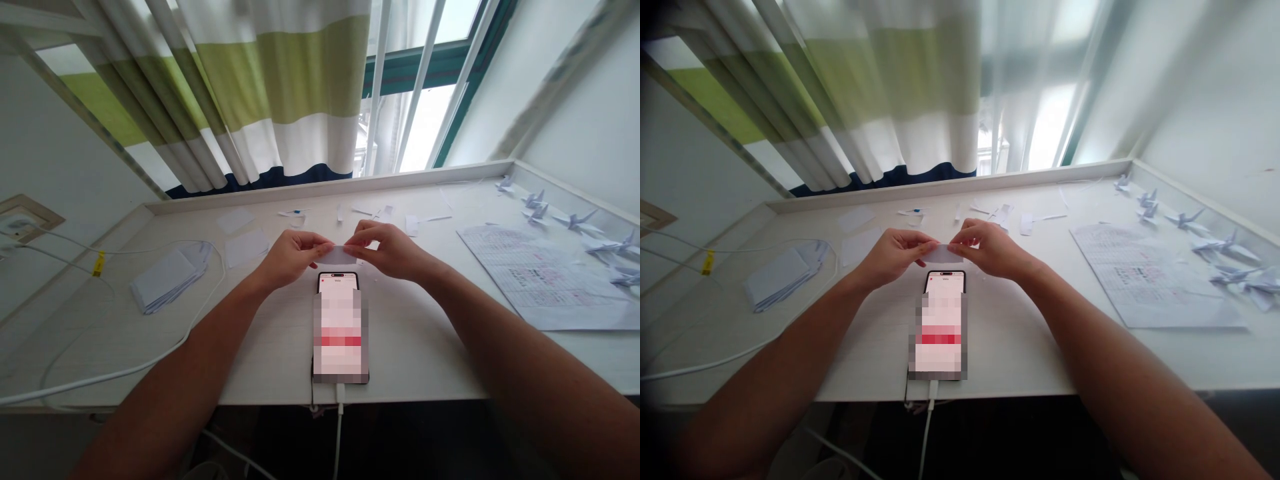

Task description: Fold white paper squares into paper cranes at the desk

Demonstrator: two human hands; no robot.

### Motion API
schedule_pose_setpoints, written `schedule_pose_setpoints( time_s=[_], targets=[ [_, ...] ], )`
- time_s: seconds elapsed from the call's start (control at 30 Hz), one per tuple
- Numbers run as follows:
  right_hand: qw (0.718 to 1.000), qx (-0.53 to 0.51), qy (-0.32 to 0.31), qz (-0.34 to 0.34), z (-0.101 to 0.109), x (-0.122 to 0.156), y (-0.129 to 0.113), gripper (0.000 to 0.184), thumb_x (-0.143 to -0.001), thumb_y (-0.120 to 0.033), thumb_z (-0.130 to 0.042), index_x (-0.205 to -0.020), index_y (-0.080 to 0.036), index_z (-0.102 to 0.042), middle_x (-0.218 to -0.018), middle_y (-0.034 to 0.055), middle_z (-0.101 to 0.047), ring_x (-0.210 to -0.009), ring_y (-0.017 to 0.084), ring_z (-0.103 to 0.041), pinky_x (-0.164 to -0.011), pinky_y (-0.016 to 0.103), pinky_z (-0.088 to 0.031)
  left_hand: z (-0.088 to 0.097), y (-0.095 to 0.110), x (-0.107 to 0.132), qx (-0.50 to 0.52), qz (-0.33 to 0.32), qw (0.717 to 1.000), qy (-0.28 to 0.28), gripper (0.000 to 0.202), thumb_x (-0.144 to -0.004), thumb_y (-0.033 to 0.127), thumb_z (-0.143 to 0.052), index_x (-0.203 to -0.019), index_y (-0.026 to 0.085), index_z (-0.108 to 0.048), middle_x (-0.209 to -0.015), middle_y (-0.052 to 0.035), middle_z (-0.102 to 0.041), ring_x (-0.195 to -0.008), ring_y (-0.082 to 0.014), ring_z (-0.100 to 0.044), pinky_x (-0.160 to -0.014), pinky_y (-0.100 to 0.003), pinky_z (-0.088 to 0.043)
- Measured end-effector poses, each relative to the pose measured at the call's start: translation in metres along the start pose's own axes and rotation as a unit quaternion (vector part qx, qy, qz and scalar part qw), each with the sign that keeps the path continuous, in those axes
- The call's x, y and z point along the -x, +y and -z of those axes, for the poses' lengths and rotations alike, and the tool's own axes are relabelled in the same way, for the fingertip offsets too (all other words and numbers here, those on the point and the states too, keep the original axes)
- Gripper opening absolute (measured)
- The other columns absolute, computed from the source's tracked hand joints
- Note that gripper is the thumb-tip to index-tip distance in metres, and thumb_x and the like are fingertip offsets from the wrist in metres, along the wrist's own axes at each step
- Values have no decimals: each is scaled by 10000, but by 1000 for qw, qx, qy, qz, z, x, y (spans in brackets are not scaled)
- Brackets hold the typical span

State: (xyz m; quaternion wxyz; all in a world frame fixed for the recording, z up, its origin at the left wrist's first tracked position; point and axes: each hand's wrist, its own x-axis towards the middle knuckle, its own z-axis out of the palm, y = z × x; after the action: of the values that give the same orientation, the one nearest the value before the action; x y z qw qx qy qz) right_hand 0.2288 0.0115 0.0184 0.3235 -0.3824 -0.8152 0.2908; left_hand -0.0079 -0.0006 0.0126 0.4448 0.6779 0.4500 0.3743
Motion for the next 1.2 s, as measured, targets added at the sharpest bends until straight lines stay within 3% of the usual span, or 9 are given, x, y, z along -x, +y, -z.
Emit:
schedule_pose_setpoints(
  time_s=[0.17, 0.27, 0.37, 0.5, 0.77, 1.1, 1.2],
  targets=[
    [999, -26, 28, 4, 0, 0, 0, 185, -909, -380, -721, -890, -226, -821, -898, 61, -711, -787, 200, -634, -702, 360, -496, 5, 6, 1, -64, -46, 996, 41, 274, -823, 443, -811, -874, 174, -813, -971, -98, -789, -842, -190, -677, -626, -257, -523],
    [999, -23, 44, -1, 0, -1, 1, 186, -902, -383, -733, -896, -225, -831, -841, 50, -690, -748, 188, -602, -692, 354, -480, 7, 7, 1, -84, -63, 994, 38, 236, -827, 412, -809, -871, 180, -813, -974, -92, -771, -834, -180, -663, -629, -255, -514],
    [999, -24, 26, -27, -1, -1, 3, 212, -904, -407, -733, -896, -220, -834, -757, 33, -696, -705, 178, -579, -682, 352, -460, 6, 4, 0, -45, -72, 996, 38, 226, -822, 397, -816, -858, 174, -818, -961, -84, -742, -781, -162, -653, -582, -248, -524],
    [998, -43, 20, -36, -5, -1, 3, 268, -897, -462, -742, -926, -215, -841, -816, 47, -723, -731, 186, -604, -704, 369, -479, -2, 1, -1, 25, -84, 994, 72, 260, -797, 417, -846, -847, 163, -819, -928, -66, -718, -714, -139, -649, -575, -262, -576],
    [998, -47, 45, 11, -10, 2, -5, 187, -927, -376, -708, -903, -218, -805, -963, 70, -733, -868, 209, -675, -776, 388, -546, -10, 4, 4, 26, -72, 996, 36, 285, -841, 434, -816, -910, 158, -789, -935, -72, -746, -843, -189, -720, -706, -329, -658],
    [999, 17, 8, 46, -9, 5, -11, 159, -930, -274, -642, -861, -219, -774, -896, 57, -793, -862, 212, -717, -780, 379, -555, -14, 4, 8, -72, -82, 994, 31, 201, -911, 367, -732, -935, 178, -795, -934, -75, -802, -867, -207, -750, -761, -325, -637],
    [999, -10, 17, 38, -11, 4, -9, 147, -923, -288, -668, -871, -220, -787, -894, 54, -800, -858, 212, -731, -807, 392, -572, -15, 4, 8, -66, -97, 993, 34, 214, -915, 394, -737, -959, 188, -779, -1050, -86, -801, -1005, -229, -744, -841, -350, -633]
  ],
)
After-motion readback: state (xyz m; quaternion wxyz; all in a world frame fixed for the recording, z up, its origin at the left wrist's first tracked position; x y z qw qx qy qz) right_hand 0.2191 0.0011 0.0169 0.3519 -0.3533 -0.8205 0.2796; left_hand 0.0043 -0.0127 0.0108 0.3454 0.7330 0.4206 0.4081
